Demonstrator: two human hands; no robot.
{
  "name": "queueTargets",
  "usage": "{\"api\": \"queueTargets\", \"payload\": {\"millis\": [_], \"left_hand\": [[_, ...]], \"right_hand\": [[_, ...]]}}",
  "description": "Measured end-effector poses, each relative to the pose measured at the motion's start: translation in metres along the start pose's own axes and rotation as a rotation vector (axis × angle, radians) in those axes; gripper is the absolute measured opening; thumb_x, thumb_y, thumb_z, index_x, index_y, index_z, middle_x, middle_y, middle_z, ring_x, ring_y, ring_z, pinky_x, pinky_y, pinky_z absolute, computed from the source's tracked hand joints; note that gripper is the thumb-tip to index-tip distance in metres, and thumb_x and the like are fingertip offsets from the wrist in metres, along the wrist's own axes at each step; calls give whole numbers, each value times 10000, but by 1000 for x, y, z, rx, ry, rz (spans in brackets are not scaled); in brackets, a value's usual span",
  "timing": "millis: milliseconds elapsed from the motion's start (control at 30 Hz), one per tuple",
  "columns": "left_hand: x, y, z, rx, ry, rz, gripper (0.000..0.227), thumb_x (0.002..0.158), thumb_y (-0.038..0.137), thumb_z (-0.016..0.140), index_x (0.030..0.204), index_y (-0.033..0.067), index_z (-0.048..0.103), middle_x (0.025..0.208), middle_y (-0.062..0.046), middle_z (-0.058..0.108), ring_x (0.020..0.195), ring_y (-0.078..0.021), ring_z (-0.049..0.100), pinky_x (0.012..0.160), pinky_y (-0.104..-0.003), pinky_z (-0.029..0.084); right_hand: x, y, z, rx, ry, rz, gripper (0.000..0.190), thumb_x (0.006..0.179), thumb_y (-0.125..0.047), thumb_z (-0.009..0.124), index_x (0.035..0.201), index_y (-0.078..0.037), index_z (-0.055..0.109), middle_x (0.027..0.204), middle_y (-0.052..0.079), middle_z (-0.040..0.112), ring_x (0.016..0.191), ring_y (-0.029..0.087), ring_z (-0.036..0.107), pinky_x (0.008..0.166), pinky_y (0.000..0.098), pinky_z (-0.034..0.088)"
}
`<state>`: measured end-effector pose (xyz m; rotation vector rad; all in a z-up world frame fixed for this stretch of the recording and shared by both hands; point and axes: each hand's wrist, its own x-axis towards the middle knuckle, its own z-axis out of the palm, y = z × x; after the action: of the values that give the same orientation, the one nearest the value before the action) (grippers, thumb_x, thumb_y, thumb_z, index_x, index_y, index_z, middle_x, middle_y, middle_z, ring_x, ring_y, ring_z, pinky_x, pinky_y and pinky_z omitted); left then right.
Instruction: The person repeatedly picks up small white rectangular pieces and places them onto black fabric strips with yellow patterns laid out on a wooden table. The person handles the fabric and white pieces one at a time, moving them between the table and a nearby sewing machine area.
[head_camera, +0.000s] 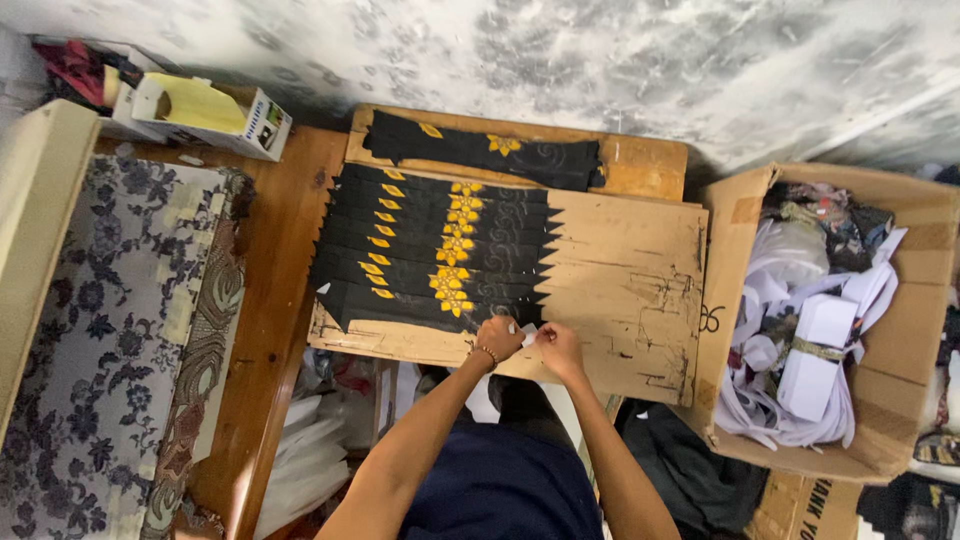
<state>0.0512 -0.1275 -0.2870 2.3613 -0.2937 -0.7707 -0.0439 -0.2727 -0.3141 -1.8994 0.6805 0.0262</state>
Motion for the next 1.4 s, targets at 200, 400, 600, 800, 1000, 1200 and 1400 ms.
{"api": "queueTargets", "payload": {"millis": [200, 400, 600, 800, 1000, 1200, 1400], "left_hand": [[-3, 1, 2, 87, 35, -44, 220, 779, 293, 717, 893, 113, 772, 885, -238, 728, 881, -422, 705, 836, -488, 573], [-3, 0, 5, 90, 6, -45, 218, 768, 289, 731, 863, 98, 775, 890, -234, 732, 887, -406, 721, 839, -467, 589], [-7, 5, 4, 67, 38, -84, 217, 768, 295, 745, 850, 96, 765, 892, -244, 730, 886, -420, 714, 838, -470, 582], [0, -6, 2, -116, -36, -119, 321, 799, 388, 779, 853, 73, 748, 867, -209, 747, 875, -372, 723, 806, -455, 583], [-34, -9, -69, -1675, -438, -257, 346, 1030, 148, 499, 1324, -25, 559, 1119, -212, 666, 919, -256, 712, 800, -391, 622], [-105, 24, -182, -1593, -500, -146, 526, 1012, 99, 498, 1507, 6, 344, 1261, -262, 669, 1045, -265, 745, 915, -346, 617], [-139, 23, -218, -1332, -240, 66, 502, 1024, 166, 621, 1465, -25, 475, 1064, -178, 731, 902, -186, 730, 814, -317, 594]], "right_hand": [[-4, -17, 0, -153, 5, 77, 147, 802, -179, 746, 848, -40, 744, 751, 143, 727, 684, 290, 705, 651, 393, 537], [-10, -29, 0, -212, 6, 122, 134, 813, -189, 742, 814, -55, 738, 735, 117, 731, 692, 293, 712, 662, 405, 539], [-11, -38, 0, -284, 47, 110, 142, 780, -215, 768, 778, -80, 723, 727, 108, 727, 701, 295, 717, 665, 421, 545], [-10, -38, 1, -365, 55, 103, 224, 799, -235, 789, 805, -53, 657, 729, 139, 689, 725, 343, 684, 658, 451, 517], [-13, -44, -16, -157, 108, 22, 253, 856, -243, 776, 841, -30, 639, 664, 108, 640, 618, 262, 624, 613, 390, 500], [-14, -110, -23, 174, -62, 78, 199, 917, -201, 724, 868, -23, 650, 670, 10, 580, 596, 114, 552, 545, 296, 443], [-23, -239, -18, 280, -382, -73, 168, 984, -179, 679, 971, -12, 698, 773, -11, 647, 716, 66, 587, 650, 233, 470]]}}
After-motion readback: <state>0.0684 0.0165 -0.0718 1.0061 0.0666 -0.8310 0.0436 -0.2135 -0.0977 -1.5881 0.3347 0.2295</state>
